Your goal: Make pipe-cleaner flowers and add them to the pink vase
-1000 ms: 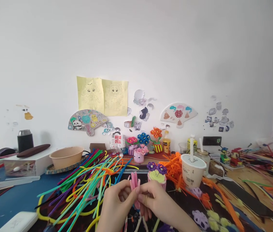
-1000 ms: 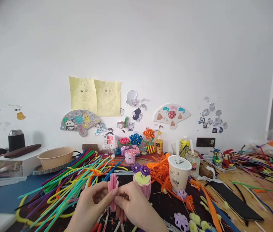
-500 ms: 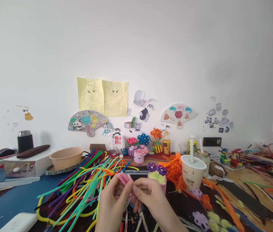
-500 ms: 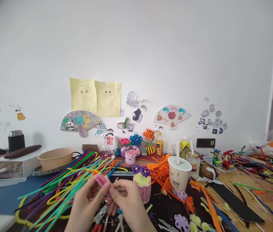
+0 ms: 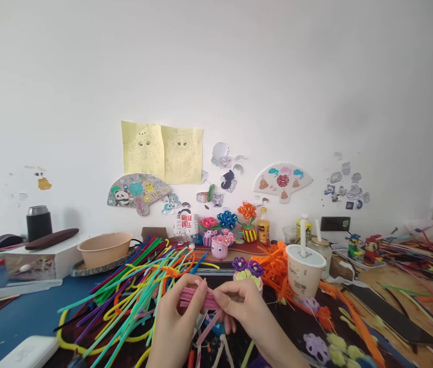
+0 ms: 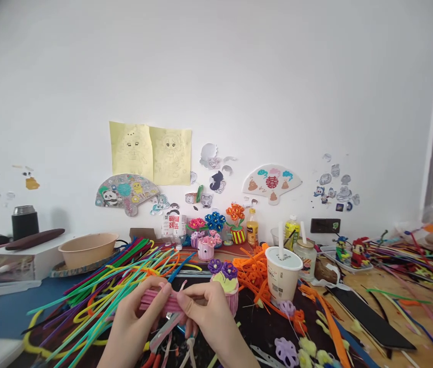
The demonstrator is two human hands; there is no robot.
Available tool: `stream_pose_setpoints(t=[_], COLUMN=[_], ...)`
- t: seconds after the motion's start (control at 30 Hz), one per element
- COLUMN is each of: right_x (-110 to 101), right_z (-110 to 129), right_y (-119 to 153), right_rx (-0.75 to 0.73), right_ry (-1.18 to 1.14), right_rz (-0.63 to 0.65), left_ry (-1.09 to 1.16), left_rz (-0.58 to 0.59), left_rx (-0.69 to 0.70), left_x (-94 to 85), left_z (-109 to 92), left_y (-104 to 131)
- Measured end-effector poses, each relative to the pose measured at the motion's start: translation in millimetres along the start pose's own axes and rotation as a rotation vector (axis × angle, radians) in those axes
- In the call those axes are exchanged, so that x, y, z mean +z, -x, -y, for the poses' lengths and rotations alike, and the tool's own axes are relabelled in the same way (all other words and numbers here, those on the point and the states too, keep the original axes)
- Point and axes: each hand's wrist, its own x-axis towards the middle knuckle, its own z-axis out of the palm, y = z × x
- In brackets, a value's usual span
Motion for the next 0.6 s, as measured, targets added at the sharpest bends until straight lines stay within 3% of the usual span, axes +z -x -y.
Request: stream_pose_setpoints(t=[0.2,0.4,0.6], right_x=[1.3,2.6,2.4], right_z=[2.0,-1.3,-4.0], right_y=[-1.0,-1.4,-1.5], right_rx=[-0.061,0.013,-0.005], right_ry=[-0.008,-0.105,-0.086], right_rz=[-0.119,-0.028,-0.064], left_ry=[0.173,0.168,0.14], left_rz=[-0.046,0.064,0.114], left_rx=[-0.057,-0.088,-0.073], left_x=[3.4,-0.6,0.1], left_z=[-5.3,-0.4,2.3], left_y=[2.5,0.4,-0.2])
